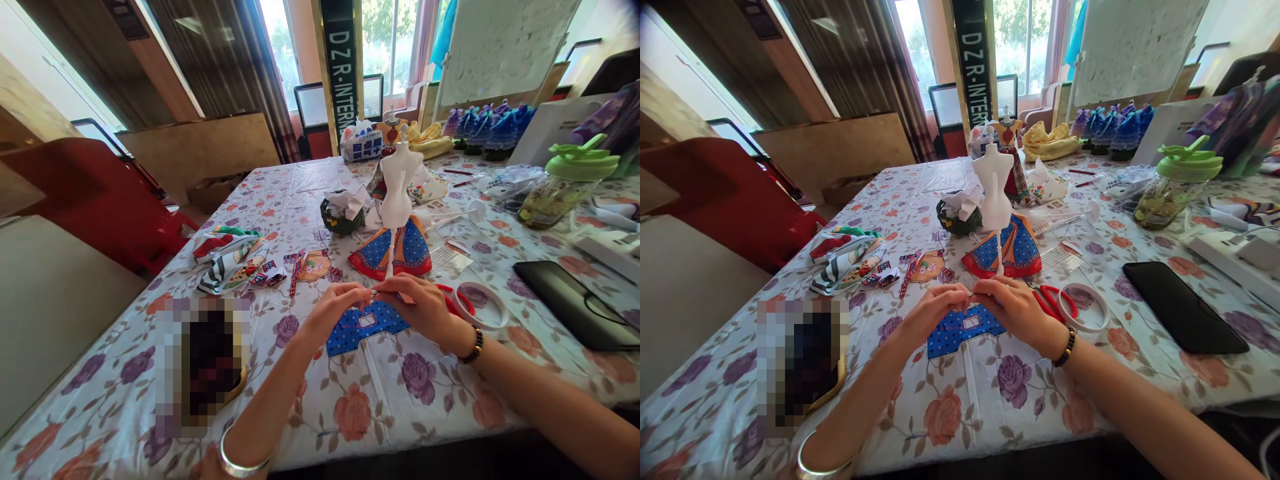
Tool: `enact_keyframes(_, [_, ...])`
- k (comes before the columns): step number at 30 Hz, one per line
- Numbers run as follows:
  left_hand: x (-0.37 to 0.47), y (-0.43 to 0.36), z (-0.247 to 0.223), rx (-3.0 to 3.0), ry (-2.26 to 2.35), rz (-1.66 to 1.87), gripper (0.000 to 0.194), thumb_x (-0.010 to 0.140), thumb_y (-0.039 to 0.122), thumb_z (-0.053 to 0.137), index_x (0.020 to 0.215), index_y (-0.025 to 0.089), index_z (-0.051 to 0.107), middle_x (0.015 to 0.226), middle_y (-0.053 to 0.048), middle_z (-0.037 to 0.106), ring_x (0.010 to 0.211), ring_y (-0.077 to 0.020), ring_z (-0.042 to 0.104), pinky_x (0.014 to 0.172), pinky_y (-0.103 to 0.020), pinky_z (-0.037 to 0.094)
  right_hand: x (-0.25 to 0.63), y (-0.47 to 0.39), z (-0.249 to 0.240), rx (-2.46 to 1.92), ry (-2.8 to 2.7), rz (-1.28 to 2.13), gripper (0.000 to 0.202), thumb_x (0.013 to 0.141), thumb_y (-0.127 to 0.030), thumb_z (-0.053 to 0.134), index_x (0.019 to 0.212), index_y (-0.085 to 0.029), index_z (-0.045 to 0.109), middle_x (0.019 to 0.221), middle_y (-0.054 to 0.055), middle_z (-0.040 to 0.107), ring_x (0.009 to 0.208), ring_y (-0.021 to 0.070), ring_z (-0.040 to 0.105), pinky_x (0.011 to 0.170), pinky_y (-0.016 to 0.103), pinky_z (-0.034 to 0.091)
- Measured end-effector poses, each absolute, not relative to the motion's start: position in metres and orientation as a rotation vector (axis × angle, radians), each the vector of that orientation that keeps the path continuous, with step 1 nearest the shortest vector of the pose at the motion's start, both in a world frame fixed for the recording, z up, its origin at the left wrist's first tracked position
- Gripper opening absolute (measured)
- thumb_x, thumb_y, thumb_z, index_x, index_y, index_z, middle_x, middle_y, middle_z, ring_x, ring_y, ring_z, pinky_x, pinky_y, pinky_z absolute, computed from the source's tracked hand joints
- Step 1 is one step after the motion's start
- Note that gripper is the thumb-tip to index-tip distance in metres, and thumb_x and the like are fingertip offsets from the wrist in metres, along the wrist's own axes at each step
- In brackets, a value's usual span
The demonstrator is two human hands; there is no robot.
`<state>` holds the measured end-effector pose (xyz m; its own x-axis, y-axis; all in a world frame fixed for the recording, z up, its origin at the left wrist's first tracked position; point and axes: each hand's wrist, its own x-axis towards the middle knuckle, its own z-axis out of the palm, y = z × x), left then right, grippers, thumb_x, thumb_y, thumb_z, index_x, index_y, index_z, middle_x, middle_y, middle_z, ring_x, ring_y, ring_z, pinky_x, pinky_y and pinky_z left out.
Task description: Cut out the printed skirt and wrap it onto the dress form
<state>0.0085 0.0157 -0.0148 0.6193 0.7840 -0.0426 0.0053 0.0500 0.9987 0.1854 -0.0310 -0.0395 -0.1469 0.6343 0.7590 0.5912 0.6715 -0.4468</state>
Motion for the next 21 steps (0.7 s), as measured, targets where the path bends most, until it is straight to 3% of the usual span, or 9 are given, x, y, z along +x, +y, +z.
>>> enact_keyframes(5, [0.010, 0.016, -0.015, 1.451, 0.731, 0.672, 0.024, 0.078, 0.030, 0.055, 0.065, 0.012, 0.063, 0.068, -0.003, 0.059, 0.070, -0.0126, 0.052, 0.071, -0.023, 0.039, 0.183, -0.028, -0.037, -1.055, -1.816, 0.138, 0.015, 0.083, -0.024, 0.058, 0.098, -0.025, 0.062, 0.087, 0.004, 0.069, 0.080, 0.0180, 0.062, 0.073, 0.032, 0.051])
enact_keyframes(8, [0.011, 0.015, -0.014, 1.449, 0.732, 0.708, 0.023, 0.080, 0.031, 0.054, 0.076, 0.012, 0.066, 0.078, -0.004, 0.063, 0.079, -0.0140, 0.055, 0.079, -0.024, 0.041, 0.179, -0.027, -0.031, -1.205, -1.636, 0.423, 0.019, 0.081, -0.030, 0.060, 0.098, -0.022, 0.064, 0.091, 0.006, 0.068, 0.082, 0.0204, 0.061, 0.077, 0.035, 0.048])
enact_keyframes(12, [0.013, 0.011, -0.009, 1.429, 0.694, 0.728, 0.022, 0.081, 0.030, 0.055, 0.083, 0.013, 0.067, 0.085, -0.005, 0.065, 0.086, -0.0151, 0.058, 0.084, -0.025, 0.042, 0.180, -0.022, -0.028, -1.228, -1.488, 0.813, 0.025, 0.081, -0.039, 0.056, 0.091, -0.020, 0.069, 0.080, 0.004, 0.070, 0.075, 0.0203, 0.063, 0.069, 0.032, 0.049])
enact_keyframes(16, [0.014, 0.009, -0.009, 1.434, 0.654, 0.686, 0.024, 0.082, 0.030, 0.055, 0.096, 0.015, 0.066, 0.097, -0.006, 0.066, 0.096, -0.0172, 0.058, 0.090, -0.027, 0.041, 0.184, -0.019, -0.025, -1.163, -1.424, 1.011, 0.034, 0.083, -0.043, 0.052, 0.089, -0.016, 0.070, 0.075, 0.005, 0.070, 0.073, 0.0183, 0.065, 0.069, 0.030, 0.051])
enact_keyframes(21, [0.013, 0.010, -0.013, 1.434, 0.601, 0.615, 0.030, 0.082, 0.030, 0.054, 0.108, 0.017, 0.063, 0.109, -0.007, 0.064, 0.108, -0.0201, 0.054, 0.099, -0.031, 0.037, 0.184, -0.021, -0.020, -1.124, -1.333, 1.107, 0.031, 0.081, -0.042, 0.055, 0.084, -0.015, 0.069, 0.071, 0.004, 0.069, 0.067, 0.0151, 0.063, 0.065, 0.027, 0.050])
